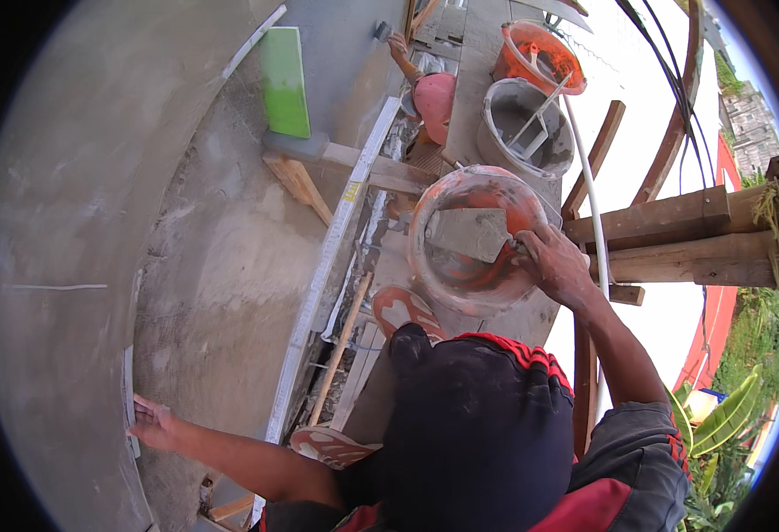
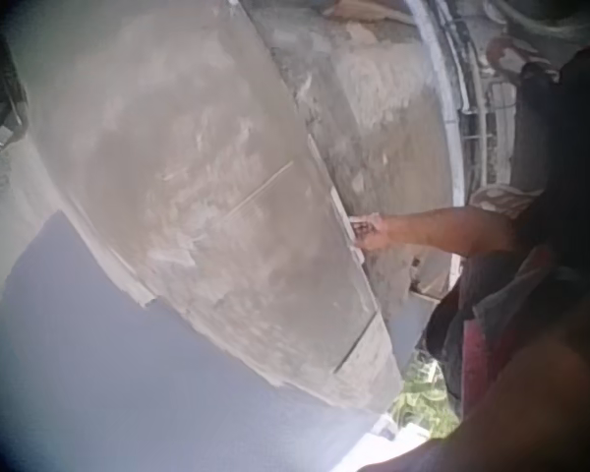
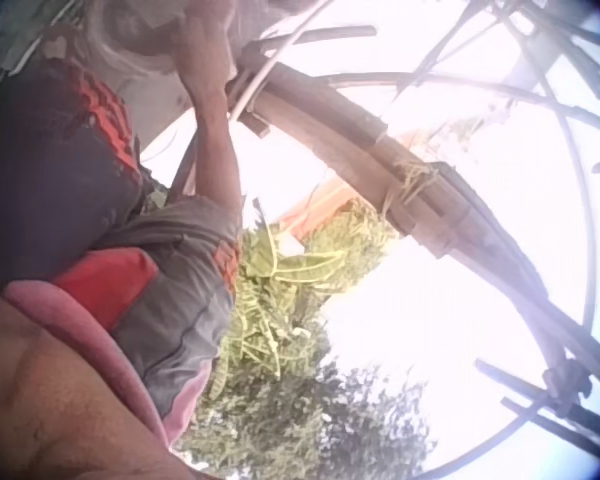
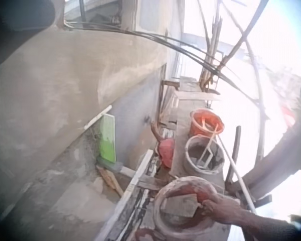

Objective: The person applies wet plaster to a wall using a trowel and smooths it with a float. They repeatedly scoop plaster from a bucket, spread it on the wall, and level the surface while standing on scaffolding.

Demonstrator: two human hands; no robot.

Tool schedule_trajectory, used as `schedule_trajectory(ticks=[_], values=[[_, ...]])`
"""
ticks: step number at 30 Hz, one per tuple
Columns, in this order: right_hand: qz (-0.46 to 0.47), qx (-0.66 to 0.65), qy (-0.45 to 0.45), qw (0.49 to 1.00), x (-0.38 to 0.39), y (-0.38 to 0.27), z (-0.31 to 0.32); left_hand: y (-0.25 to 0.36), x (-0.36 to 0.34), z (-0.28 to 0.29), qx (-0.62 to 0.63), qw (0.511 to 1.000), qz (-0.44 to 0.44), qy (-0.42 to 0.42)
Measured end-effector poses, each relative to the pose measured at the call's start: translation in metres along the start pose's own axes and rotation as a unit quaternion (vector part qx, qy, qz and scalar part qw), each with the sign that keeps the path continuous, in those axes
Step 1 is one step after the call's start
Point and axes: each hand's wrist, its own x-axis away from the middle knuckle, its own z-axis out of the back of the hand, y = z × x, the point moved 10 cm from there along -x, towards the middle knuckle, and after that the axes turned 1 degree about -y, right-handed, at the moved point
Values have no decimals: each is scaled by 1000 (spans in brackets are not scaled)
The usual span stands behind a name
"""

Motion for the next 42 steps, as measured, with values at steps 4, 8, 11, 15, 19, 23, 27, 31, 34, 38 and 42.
schedule_trajectory(ticks=[4, 8, 11, 15, 19, 23, 27, 31, 34, 38, 42], values=[[36, -42, 24, 998, 8, 10, 24, -8, 21, -4, 24, 1000, 15, 6], [50, -109, 34, 992, 14, 12, 24, 3, 10, 0, 52, 999, 14, 9], [17, -111, 55, 992, 31, 33, 18, -14, 41, -24, 19, 999, 12, 30], [36, -151, 30, 987, 18, 32, 19, 2, 57, -23, 22, 997, 2, 69], [110, -175, 62, 977, -18, -21, 49, 3, 62, -16, 20, 996, 3, 88], [277, -206, 53, 937, -65, -134, 93, -2, 65, -23, 27, 999, 23, 41], [415, -169, -6, 894, -95, -249, 115, -3, 69, -28, 31, 997, 31, 59], [421, -190, -109, 880, -115, -342, 101, 0, 67, -24, 74, 995, 42, 55], [453, -193, -167, 854, -111, -409, 81, 11, 64, -17, 81, 993, 48, 67], [472, -242, -197, 824, -102, -462, 38, 11, 56, -4, 65, 993, 35, 94], [450, -274, -214, 822, -89, -491, -6, 16, 53, 9, 36, 993, 18, 110]])
